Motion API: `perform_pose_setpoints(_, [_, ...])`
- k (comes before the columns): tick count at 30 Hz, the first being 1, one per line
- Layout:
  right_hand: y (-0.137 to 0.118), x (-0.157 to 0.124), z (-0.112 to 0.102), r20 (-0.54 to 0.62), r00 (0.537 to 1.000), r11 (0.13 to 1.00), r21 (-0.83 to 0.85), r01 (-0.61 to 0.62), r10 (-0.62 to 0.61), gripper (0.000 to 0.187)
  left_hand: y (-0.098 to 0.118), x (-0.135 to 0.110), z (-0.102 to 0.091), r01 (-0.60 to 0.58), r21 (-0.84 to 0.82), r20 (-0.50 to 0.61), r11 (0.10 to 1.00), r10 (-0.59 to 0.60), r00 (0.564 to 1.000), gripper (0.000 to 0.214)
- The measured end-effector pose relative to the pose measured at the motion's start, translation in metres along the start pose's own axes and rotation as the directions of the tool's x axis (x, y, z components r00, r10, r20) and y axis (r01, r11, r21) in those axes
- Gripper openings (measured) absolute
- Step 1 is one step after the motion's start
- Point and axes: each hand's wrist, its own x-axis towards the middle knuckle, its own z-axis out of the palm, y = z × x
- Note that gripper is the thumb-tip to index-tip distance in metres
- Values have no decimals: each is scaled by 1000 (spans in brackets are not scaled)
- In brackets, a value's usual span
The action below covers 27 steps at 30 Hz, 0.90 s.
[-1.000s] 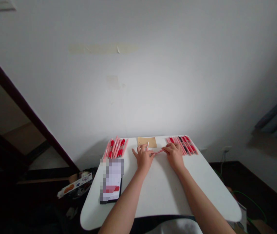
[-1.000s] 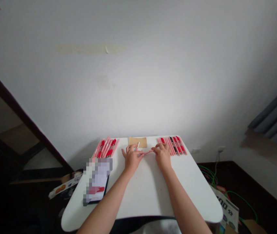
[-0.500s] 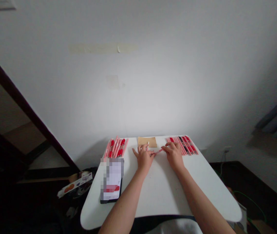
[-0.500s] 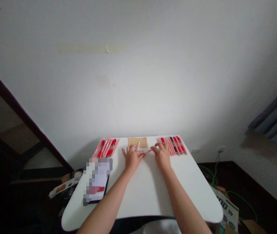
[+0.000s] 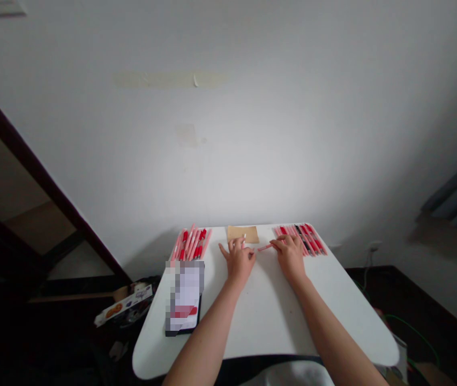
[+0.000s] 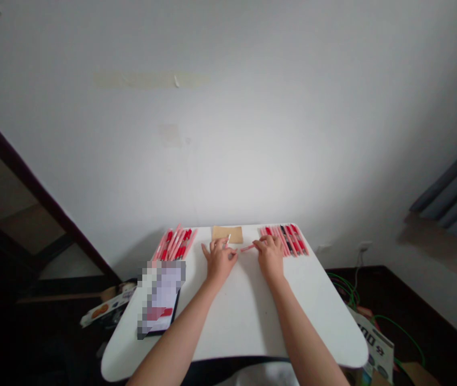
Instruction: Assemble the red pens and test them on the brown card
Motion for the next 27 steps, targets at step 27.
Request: perform_pose_setpoints(27, [-3, 0, -3, 38, 997, 994, -85, -66, 70, 22, -3, -1, 5, -27, -17, -78, 999, 26, 997, 1])
